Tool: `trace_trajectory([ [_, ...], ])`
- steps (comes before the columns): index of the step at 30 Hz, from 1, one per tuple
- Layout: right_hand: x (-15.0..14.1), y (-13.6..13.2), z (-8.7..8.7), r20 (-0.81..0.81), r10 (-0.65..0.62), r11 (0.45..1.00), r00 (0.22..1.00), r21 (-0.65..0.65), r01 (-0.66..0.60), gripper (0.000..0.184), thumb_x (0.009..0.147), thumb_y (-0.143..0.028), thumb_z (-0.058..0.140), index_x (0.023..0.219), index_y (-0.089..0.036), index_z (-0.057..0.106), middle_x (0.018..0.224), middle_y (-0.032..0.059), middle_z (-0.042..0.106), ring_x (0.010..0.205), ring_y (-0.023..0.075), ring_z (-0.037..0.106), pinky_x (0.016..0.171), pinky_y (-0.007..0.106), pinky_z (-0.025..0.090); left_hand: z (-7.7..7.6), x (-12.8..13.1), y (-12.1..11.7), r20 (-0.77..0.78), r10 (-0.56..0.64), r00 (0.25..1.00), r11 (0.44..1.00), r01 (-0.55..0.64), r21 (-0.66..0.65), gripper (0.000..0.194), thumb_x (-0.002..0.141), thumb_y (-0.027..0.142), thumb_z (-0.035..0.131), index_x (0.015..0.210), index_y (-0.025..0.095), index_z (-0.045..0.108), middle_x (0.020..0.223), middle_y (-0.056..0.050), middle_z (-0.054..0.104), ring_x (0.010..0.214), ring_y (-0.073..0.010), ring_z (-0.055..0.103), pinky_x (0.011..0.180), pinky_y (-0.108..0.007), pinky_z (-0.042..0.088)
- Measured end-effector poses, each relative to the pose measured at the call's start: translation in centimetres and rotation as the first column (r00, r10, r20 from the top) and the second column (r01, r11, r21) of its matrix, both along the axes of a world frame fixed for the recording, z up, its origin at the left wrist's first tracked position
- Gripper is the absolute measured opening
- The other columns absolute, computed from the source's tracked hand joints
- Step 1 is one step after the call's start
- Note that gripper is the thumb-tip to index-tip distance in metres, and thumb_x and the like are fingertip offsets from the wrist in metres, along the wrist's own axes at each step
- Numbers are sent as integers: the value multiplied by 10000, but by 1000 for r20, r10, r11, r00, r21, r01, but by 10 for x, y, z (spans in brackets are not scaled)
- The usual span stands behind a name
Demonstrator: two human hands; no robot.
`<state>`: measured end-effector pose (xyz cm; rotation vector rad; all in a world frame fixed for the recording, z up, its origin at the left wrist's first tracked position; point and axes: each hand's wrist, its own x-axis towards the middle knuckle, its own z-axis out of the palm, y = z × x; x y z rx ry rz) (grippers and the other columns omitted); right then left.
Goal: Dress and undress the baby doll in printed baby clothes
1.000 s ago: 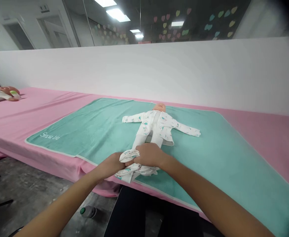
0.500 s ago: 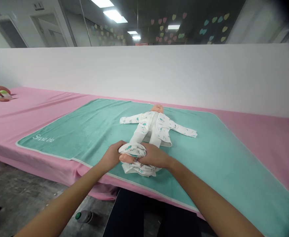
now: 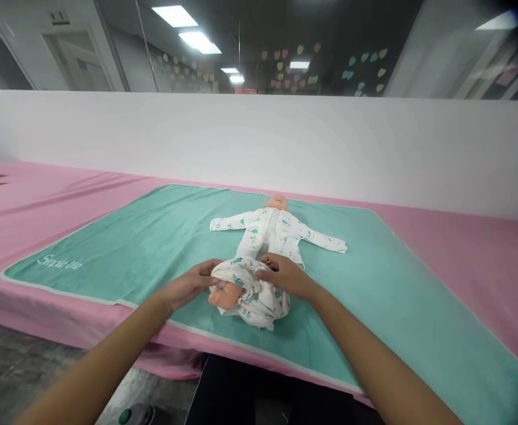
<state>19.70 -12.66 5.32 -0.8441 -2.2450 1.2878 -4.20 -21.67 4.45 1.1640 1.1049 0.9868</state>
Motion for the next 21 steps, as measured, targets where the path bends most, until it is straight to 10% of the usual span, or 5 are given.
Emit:
trace_trajectory([
  [7, 5, 15, -10, -151, -114, 962, 982, -264, 71, 314, 748, -466, 587, 885, -183, 595, 853, 26, 611, 760, 157, 548, 668, 278, 412, 24, 8, 37, -368, -136, 920, 975, 190, 115, 293, 801, 426, 526, 969, 199, 606, 975, -44, 622, 905, -215, 570, 778, -324, 457],
  [11, -8, 19, -10, -120, -202, 969, 972, 118, 216, 175, 788, -345, 555, 896, -208, 568, 823, 1, 612, 759, 153, 541, 664, 267, 397, 23, 21, 58, -591, -45, 805, 889, 302, 344, 285, 757, 381, 587, 1008, 249, 615, 1247, -51, 489, 1140, -244, 456, 928, -340, 413],
  [15, -18, 27, -21, -16, -402, 761, 916, 550, 343, 144, 858, -267, 453, 952, -224, 554, 908, 23, 615, 819, 182, 541, 702, 296, 364, 9, 26, 76, -592, 26, 805, 874, 269, 405, 373, 816, 411, 515, 1174, 315, 556, 1464, -12, 252, 1334, -268, 226, 1007, -354, 363],
  [21, -17, 27, -33, -73, -392, 717, 917, 600, 354, 137, 863, -286, 483, 908, -218, 593, 944, 53, 627, 936, 210, 522, 818, 333, 371, -4, 20, 87, -555, -35, 831, 857, 311, 412, 160, 752, 340, 589, 859, 253, 670, 1478, 16, 234, 1363, -299, 148, 961, -378, 409],
])
